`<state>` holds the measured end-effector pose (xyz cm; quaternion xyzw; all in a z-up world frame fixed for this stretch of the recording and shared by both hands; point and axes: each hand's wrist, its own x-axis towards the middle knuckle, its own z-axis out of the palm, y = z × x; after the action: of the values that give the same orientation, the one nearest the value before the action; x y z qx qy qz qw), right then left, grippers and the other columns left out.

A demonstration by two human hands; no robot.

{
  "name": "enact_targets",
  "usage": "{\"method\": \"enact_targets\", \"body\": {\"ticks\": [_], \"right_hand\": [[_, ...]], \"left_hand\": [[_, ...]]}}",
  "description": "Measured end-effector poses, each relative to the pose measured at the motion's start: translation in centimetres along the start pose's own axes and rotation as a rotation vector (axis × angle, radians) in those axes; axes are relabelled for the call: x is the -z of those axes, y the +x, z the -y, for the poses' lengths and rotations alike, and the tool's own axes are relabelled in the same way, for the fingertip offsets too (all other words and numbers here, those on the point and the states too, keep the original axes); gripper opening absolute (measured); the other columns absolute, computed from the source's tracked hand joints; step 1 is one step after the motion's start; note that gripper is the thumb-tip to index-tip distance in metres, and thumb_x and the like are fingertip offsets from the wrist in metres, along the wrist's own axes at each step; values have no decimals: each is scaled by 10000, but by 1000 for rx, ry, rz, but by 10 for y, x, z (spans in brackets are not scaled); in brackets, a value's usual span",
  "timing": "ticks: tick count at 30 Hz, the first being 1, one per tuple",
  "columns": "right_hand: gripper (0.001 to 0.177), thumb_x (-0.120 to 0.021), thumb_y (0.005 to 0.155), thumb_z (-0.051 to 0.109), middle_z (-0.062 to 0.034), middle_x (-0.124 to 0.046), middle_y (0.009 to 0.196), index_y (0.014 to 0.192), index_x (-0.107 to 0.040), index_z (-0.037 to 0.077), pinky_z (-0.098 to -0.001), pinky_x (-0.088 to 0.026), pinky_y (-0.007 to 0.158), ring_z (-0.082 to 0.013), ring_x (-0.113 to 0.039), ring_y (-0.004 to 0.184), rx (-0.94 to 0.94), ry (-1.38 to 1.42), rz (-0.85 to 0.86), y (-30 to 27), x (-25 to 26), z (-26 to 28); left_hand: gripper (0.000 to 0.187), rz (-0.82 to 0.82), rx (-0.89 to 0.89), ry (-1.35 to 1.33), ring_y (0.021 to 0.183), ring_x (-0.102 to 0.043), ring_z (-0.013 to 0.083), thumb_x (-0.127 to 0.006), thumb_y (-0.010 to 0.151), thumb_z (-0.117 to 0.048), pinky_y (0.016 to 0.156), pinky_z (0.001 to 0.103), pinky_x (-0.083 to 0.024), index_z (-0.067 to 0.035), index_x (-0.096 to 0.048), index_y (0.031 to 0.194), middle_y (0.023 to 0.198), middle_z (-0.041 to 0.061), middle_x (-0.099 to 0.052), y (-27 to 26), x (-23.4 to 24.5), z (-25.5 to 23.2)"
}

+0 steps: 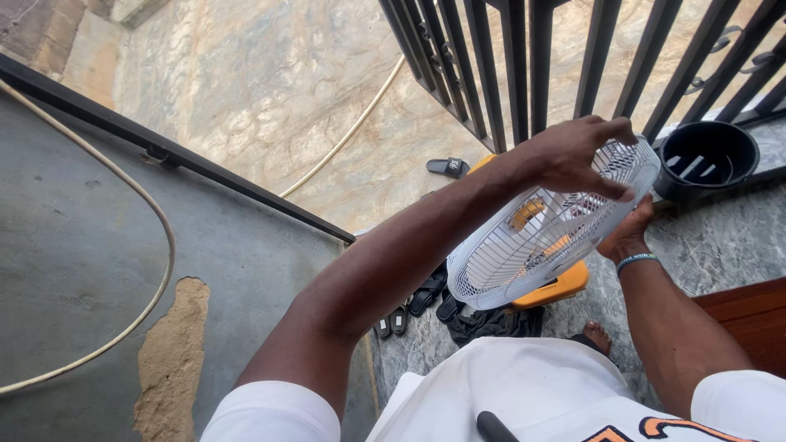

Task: The person assembles a small table fan by attaching the front and rear wire cages to the fan base. They align the cages, secure them by hand, and adjust the fan's position on a wooden stool.

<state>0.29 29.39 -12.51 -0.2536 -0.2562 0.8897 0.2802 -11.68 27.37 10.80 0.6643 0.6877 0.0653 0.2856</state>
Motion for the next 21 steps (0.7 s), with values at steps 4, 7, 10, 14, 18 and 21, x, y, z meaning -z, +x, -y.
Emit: {"method": "enact_targets", "body": {"ticks": [4,7,10,14,18,21], "right_hand": [[915,-147,853,736,-126,-387,1600,1610,-250,233,-589,-400,1165,-341,-408,1487,19,-23,26,-1,-2,-1],[915,-117,855,729,-126,-392,1597,1609,-249,229,-580,-396,1170,-342,-408,1486,7,-15,17,7,8,-6],[879,-138,889,702,-139,-400,1599,1607,-276,215,-581,-390,1186,-341,-408,1497,23,-19,18,14,13,-10],[834,-165,901,670,-133,-416,1587,1588,-309,220,-588,-382,1180,-333,-413,1489,-20,-50,-24,18,11,-6],[812,-233,963,673,-173,-374,1612,1604,-298,179,-596,-349,1236,-357,-373,1527,119,-39,71,11,5,0],[865,-153,906,744,-133,-302,1616,1601,-181,228,-603,-316,1170,-357,-316,1491,67,4,-30,3,3,2]], "left_hand": [[806,-33,-71,40,1270,-588,375,-935,651,-294,1019,488,-526,-100,-538,1325,1370,161,-616,-2,3,0],[762,-17,-72,6,1307,-587,380,-917,690,-298,1046,494,-516,-109,-548,1330,1407,161,-610,-2,6,1],[859,-35,24,-48,1238,-609,374,-847,667,-259,967,474,-577,-87,-429,1398,1430,181,-546,-8,10,-6],[976,-8,83,17,1286,-577,376,-855,699,-328,1052,500,-499,-71,-357,1498,1494,204,-491,-5,12,-1],[1036,-18,34,79,1369,-515,390,-865,726,-376,1124,502,-449,-34,-317,1535,1542,227,-450,1,5,14],[1038,-22,8,85,1379,-499,401,-886,732,-346,1119,514,-437,-40,-310,1540,1540,227,-451,4,0,18]]}}
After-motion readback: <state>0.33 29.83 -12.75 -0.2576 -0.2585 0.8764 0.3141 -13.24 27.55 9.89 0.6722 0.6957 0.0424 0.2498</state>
